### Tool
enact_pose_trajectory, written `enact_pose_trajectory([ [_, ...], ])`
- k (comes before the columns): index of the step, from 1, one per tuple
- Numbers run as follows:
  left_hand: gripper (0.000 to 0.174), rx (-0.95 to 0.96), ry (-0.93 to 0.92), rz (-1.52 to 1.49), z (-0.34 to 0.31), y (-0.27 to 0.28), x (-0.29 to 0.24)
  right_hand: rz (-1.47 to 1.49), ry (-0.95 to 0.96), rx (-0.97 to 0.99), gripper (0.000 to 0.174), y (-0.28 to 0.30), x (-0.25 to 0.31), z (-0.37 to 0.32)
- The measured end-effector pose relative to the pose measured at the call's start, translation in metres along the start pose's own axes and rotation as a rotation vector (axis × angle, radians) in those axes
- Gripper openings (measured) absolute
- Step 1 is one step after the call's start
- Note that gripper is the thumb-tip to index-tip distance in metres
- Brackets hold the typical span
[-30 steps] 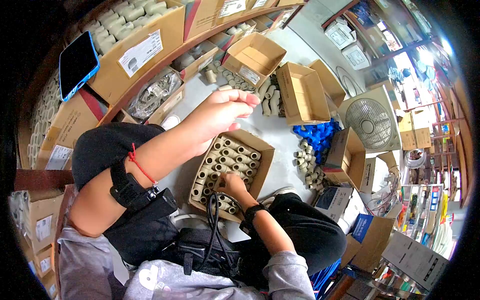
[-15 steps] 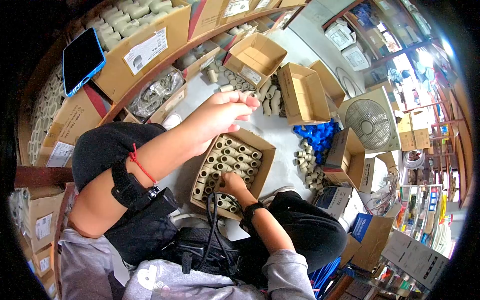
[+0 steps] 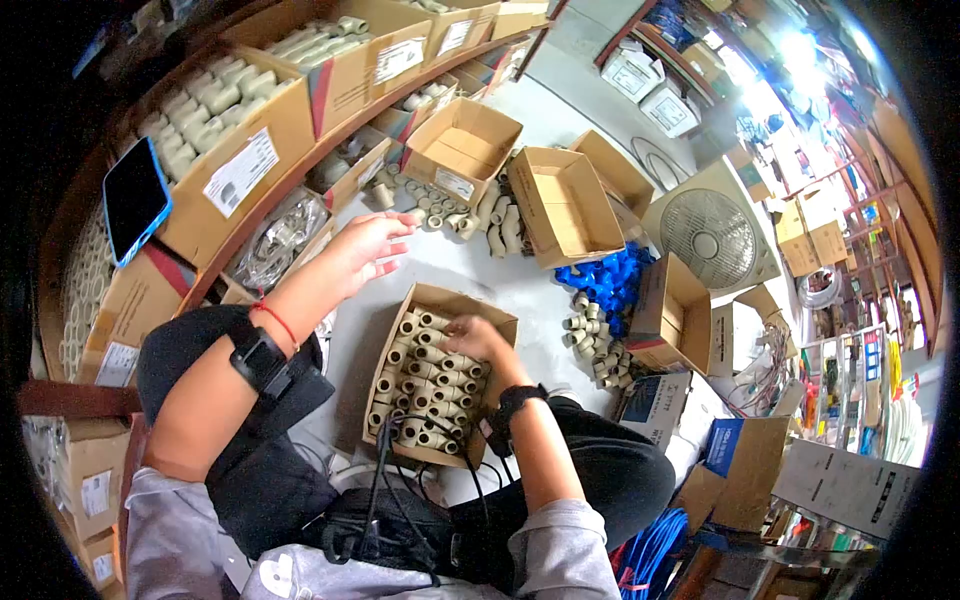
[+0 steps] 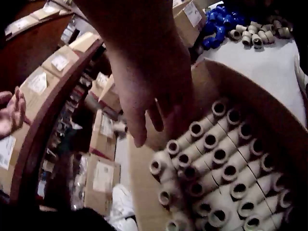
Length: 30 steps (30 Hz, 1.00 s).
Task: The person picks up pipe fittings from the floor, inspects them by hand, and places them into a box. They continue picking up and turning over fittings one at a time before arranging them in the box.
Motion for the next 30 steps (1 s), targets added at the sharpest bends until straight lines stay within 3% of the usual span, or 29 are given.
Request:
enact_pose_trajectory([
  [1, 0.015, -0.012, 0.001, 0.033, 0.013, 0.001, 0.001, 0.121, 0.029, -0.149, 0.040, 0.025, -0.002, 0.002],
  [2, 0.015, -0.022, 0.002, 0.069, 0.025, 0.001, 0.003, 0.234, -0.075, -0.151, 0.036, 0.040, -0.014, 0.010],
  [3, 0.015, -0.036, 0.020, 0.078, 0.038, 0.002, 0.007, 0.216, -0.057, -0.208, 0.031, 0.061, -0.017, 0.017],
  [4, 0.016, -0.052, 0.037, 0.087, 0.052, 0.002, 0.011, 0.404, -0.183, -0.260, 0.028, 0.076, -0.028, 0.018],
  [6, 0.017, -0.076, 0.069, 0.119, 0.082, 0.003, 0.019, 0.400, -0.254, -0.317, 0.025, 0.110, -0.027, 0.027],
  [7, 0.017, -0.096, 0.078, 0.115, 0.098, 0.005, 0.024, 0.382, -0.199, -0.366, 0.034, 0.127, -0.039, 0.043],
  [11, 0.021, -0.127, 0.151, 0.115, 0.170, 0.010, 0.054, 0.192, -0.283, -0.479, 0.026, 0.184, -0.039, 0.080],
  [13, 0.024, -0.102, 0.206, 0.108, 0.199, 0.006, 0.074, 0.013, -0.171, -0.568, 0.025, 0.200, -0.032, 0.097],
  [16, 0.034, -0.011, 0.279, 0.143, 0.230, -0.006, 0.105, -0.307, -0.089, -0.543, 0.019, 0.183, -0.037, 0.131],
  [17, 0.036, 0.006, 0.302, 0.142, 0.241, -0.008, 0.116, -0.336, -0.145, -0.405, 0.033, 0.170, -0.045, 0.139],
  [18, 0.048, 0.076, 0.345, 0.165, 0.250, -0.014, 0.128, -0.309, -0.126, -0.442, 0.040, 0.163, -0.049, 0.145],
  [20, 0.053, 0.095, 0.371, 0.130, 0.264, -0.023, 0.138, -0.278, -0.061, -0.480, 0.057, 0.146, -0.063, 0.162],
  [27, 0.064, 0.114, 0.485, 0.085, 0.307, -0.038, 0.166, -0.213, -0.050, -0.608, 0.059, 0.133, -0.080, 0.176],
  [28, 0.067, 0.109, 0.468, 0.022, 0.310, -0.039, 0.164, -0.211, -0.006, -0.648, 0.054, 0.134, -0.076, 0.174],
  [30, 0.068, 0.088, 0.500, -0.213, 0.309, -0.039, 0.162, -0.143, -0.095, -0.657, 0.049, 0.133, -0.080, 0.170],
])
Point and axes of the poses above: each hand's wrist, its own z-axis towards the middle knuckle, its own y-axis out of the back of the hand, x = y × z, the point moved 9 cm from there along z, towards the middle knuckle, and after that the axes turned 4 degrees about y, right-handed, at the moved point
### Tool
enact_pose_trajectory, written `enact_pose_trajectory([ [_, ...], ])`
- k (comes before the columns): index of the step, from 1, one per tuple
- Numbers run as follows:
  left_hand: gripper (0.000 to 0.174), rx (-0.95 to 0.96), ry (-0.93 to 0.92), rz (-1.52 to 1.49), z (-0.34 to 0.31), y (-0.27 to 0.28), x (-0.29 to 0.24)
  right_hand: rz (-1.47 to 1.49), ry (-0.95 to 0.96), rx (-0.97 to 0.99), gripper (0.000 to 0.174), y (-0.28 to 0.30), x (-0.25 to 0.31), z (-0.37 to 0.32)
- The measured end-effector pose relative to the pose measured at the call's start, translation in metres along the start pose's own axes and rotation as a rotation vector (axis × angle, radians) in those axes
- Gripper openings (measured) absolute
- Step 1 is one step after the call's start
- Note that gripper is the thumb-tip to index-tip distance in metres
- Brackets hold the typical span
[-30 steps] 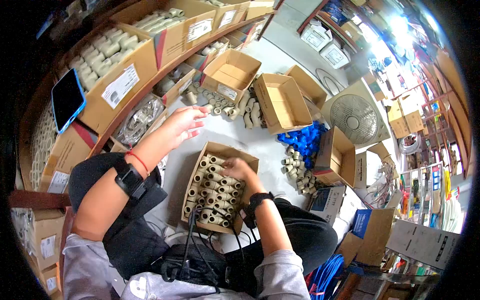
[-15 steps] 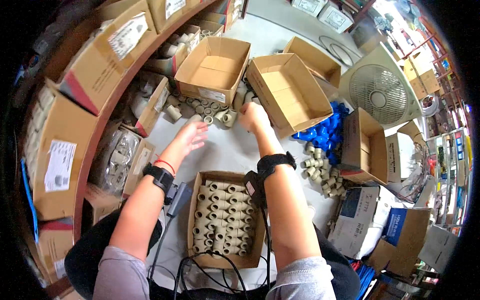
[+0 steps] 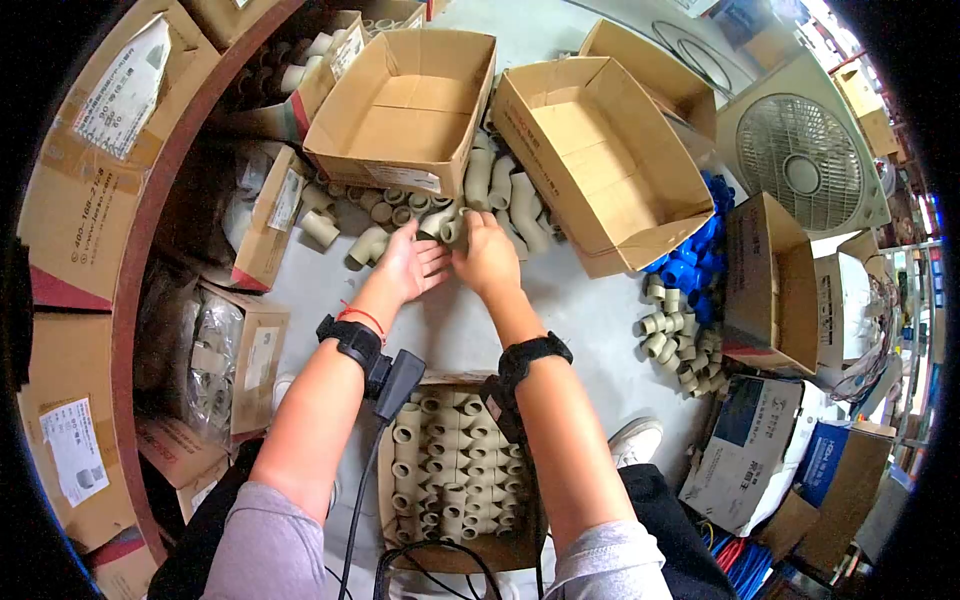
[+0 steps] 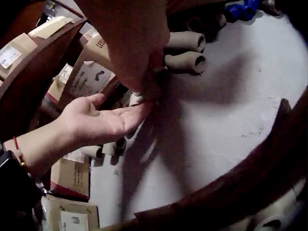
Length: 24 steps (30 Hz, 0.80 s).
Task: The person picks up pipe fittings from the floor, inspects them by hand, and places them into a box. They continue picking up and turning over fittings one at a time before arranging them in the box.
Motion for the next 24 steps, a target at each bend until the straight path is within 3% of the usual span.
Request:
enact_pose_trajectory([
  [1, 0.069, 0.023, 0.007, -0.113, 0.001, -0.001, -0.003, 0.014, -0.050, -0.006, 0.047, 0.001, -0.005, -0.002],
  [6, 0.059, -0.019, -0.137, 0.024, -0.034, -0.009, -0.050, 0.164, 0.066, -0.231, 0.053, 0.038, -0.001, -0.003],
  [9, 0.056, 0.028, -0.232, 0.158, -0.079, -0.041, -0.074, 0.437, -0.168, -0.150, 0.057, 0.065, 0.004, -0.004],
  [13, 0.056, 0.146, -0.324, 0.382, -0.165, -0.103, -0.091, 0.682, -0.234, -0.177, 0.058, 0.131, 0.035, -0.022],
  [15, 0.050, 0.159, -0.329, 0.481, -0.219, -0.133, -0.089, 0.660, -0.250, -0.257, 0.051, 0.173, 0.050, -0.038],
  [18, 0.049, 0.238, -0.429, 0.590, -0.289, -0.167, -0.082, 0.883, -0.093, -0.276, 0.046, 0.223, 0.084, -0.065],
  [19, 0.049, 0.258, -0.437, 0.604, -0.317, -0.178, -0.076, 0.802, -0.077, -0.262, 0.041, 0.242, 0.096, -0.080],
  [21, 0.046, 0.343, -0.494, 0.646, -0.372, -0.192, -0.062, 1.091, -0.087, -0.204, 0.036, 0.265, 0.120, -0.116],
  [22, 0.044, 0.344, -0.566, 0.660, -0.407, -0.195, -0.056, 1.202, -0.185, -0.173, 0.034, 0.271, 0.125, -0.136],
  [24, 0.038, 0.319, -0.649, 0.725, -0.461, -0.191, -0.041, 1.539, -0.087, -0.034, 0.037, 0.276, 0.144, -0.165],
])
Point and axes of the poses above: each hand's wrist, its own z-axis towards the middle knuckle, its own y-axis out of the back of the hand, x = y × z, the point moved 9 cm from there along z, towards the middle knuckle, and after that the axes turned 4 degrees about y, right-handed, at the moved point
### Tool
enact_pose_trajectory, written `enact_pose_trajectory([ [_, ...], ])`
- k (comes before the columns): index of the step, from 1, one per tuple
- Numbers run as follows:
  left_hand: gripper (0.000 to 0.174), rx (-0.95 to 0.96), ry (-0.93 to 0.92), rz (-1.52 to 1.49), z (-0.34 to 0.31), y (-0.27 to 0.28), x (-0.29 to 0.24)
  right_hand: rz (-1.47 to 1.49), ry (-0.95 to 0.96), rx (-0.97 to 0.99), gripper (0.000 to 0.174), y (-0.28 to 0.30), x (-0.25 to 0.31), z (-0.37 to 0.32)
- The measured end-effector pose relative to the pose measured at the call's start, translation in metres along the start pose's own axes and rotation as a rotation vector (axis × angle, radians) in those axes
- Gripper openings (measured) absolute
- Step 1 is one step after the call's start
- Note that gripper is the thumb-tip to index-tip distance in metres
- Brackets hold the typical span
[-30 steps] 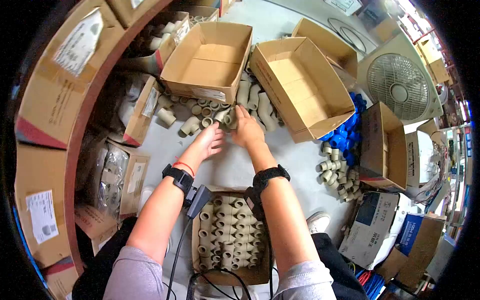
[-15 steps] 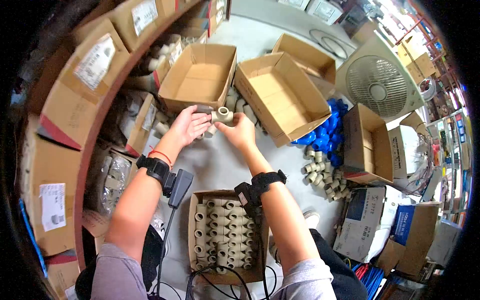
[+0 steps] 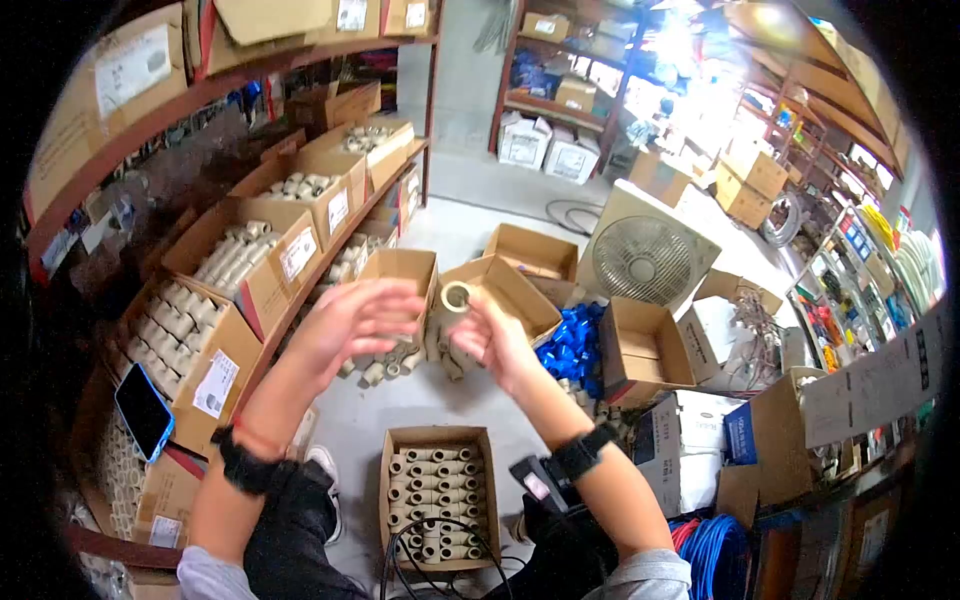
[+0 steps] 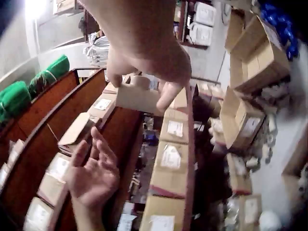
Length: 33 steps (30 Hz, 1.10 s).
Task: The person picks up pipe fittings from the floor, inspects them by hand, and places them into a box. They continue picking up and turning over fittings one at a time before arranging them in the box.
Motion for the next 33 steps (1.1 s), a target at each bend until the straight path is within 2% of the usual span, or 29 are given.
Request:
enact_pose_trajectory([
  [3, 0.031, -0.042, 0.015, 0.123, -0.043, 0.001, 0.003, 0.342, -0.112, 0.226, 0.041, -0.037, 0.002, -0.060],
  [5, 0.027, -0.088, 0.037, 0.142, -0.059, 0.003, 0.018, 0.477, -0.116, 0.435, 0.046, -0.059, 0.003, -0.097],
  [7, 0.028, -0.095, 0.036, 0.054, -0.070, 0.005, 0.033, 0.618, -0.166, 0.508, 0.049, -0.075, -0.004, -0.125],
  [9, 0.030, -0.095, 0.058, -0.041, -0.075, 0.006, 0.049, 0.563, -0.210, 0.452, 0.049, -0.080, -0.017, -0.140],
  [12, 0.039, -0.050, 0.120, -0.147, -0.076, 0.005, 0.066, 0.567, -0.284, 0.545, 0.054, -0.092, -0.025, -0.157],
  [16, 0.036, 0.014, 0.121, -0.183, -0.071, -0.003, 0.070, 0.736, -0.281, 0.638, 0.059, -0.105, -0.023, -0.169],
  [19, 0.033, 0.078, 0.185, -0.188, -0.070, -0.014, 0.073, 0.693, -0.328, 0.626, 0.061, -0.113, -0.018, -0.176],
  [22, 0.029, 0.157, 0.209, -0.202, -0.068, -0.025, 0.080, 0.805, -0.478, 0.605, 0.075, -0.108, -0.037, -0.186],
  [24, 0.028, 0.206, 0.206, -0.205, -0.068, -0.031, 0.084, 0.641, -0.458, 0.599, 0.089, -0.106, -0.042, -0.187],
  [27, 0.027, 0.223, 0.218, -0.195, -0.068, -0.035, 0.086, 0.908, -0.577, 0.608, 0.057, -0.103, -0.052, -0.192],
  [28, 0.027, 0.221, 0.217, -0.200, -0.069, -0.035, 0.086, 0.801, -0.777, 0.428, 0.060, -0.090, -0.072, -0.196],
  [31, 0.026, 0.213, 0.212, -0.206, -0.070, -0.037, 0.085, 0.914, -0.531, 0.566, 0.060, -0.104, -0.047, -0.192],
  [33, 0.026, 0.209, 0.211, -0.195, -0.070, -0.038, 0.084, 0.978, -0.563, 0.590, 0.066, -0.102, -0.050, -0.192],
])
Point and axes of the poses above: each hand's wrist, its own z-axis towards the middle knuckle, its own y-axis out of the back of the hand, x = y × z, the point moved 9 cm from there along z, towards the middle knuckle, and after that the axes turned 4 degrees about y, right-handed, at the moved point
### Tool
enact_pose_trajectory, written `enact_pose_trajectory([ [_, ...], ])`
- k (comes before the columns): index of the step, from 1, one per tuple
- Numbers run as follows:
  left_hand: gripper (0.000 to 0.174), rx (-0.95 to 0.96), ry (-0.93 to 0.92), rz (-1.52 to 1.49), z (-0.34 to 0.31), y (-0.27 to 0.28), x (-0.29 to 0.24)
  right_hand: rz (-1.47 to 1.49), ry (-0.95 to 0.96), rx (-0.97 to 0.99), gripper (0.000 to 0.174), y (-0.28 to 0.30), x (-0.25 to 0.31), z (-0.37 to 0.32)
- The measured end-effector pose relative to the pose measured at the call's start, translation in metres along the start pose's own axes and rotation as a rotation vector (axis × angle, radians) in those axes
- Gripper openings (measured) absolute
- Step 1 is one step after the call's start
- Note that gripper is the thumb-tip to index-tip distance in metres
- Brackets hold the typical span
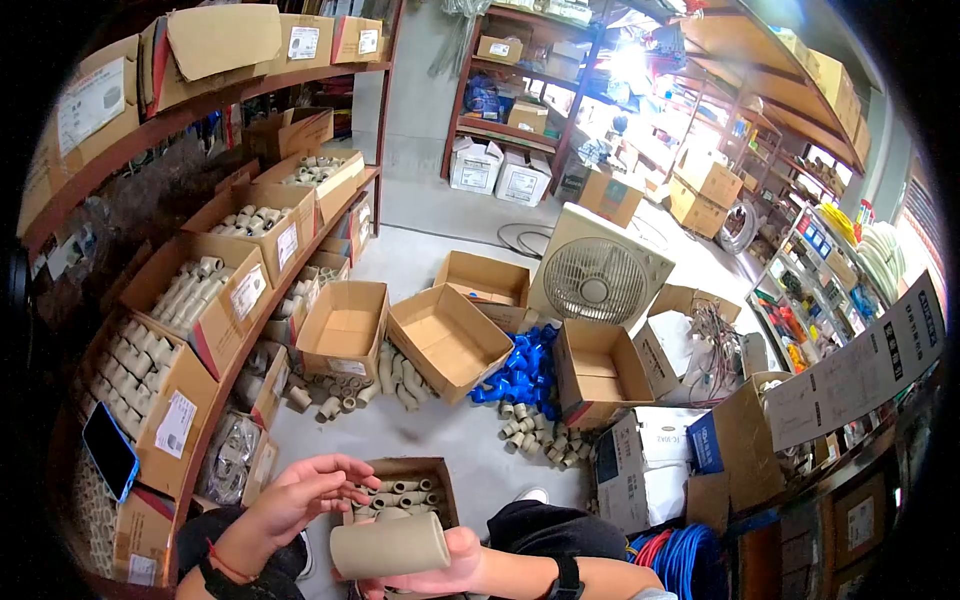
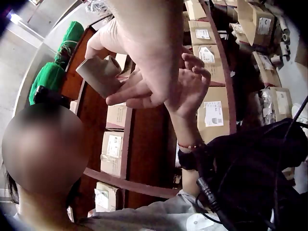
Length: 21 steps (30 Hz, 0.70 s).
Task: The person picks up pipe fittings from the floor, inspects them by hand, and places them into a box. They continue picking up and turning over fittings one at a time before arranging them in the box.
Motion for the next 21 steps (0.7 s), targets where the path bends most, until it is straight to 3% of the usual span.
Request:
enact_pose_trajectory([
  [1, 0.026, -0.004, -0.001, 0.005, 0.000, 0.000, 0.000, 0.032, -0.014, 0.015, 0.069, -0.001, -0.001, 0.001],
  [3, 0.026, -0.019, -0.003, 0.015, -0.002, 0.000, -0.001, -0.282, -0.068, -0.140, 0.085, 0.002, 0.000, -0.001],
  [6, 0.027, -0.021, -0.008, -0.019, -0.001, 0.003, 0.001, -0.308, -0.016, 0.230, 0.091, -0.007, 0.007, 0.002],
  [8, 0.029, -0.022, -0.013, -0.030, -0.002, 0.004, 0.001, -0.359, 0.052, 0.210, 0.085, -0.012, 0.019, 0.008],
  [9, 0.030, -0.017, -0.017, -0.033, -0.001, 0.005, 0.001, -0.372, 0.064, 0.109, 0.079, -0.005, 0.024, 0.008],
  [10, 0.031, -0.011, -0.019, -0.036, -0.001, 0.005, 0.002, -0.585, 0.095, -0.134, 0.082, -0.001, 0.032, 0.010],
  [13, 0.033, -0.034, -0.043, -0.063, -0.003, 0.007, -0.001, -0.553, 0.134, -0.192, 0.079, 0.007, 0.040, 0.011],
  [14, 0.034, -0.044, -0.050, -0.078, -0.004, 0.008, 0.000, -0.510, 0.174, -0.107, 0.066, 0.006, 0.044, 0.012],
  [21, 0.040, -0.190, -0.059, -0.098, -0.001, 0.029, 0.007, -0.694, 0.283, -0.498, 0.028, 0.038, 0.069, 0.010],
])
Point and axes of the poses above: each hand's wrist, its own z-axis towards the middle knuckle, its own y-axis out of the back of the hand, x = y × z, the point moved 9 cm from there along z, towards the middle knuckle, and after that the axes turned 4 degrees about y, right-handed, at the moved point
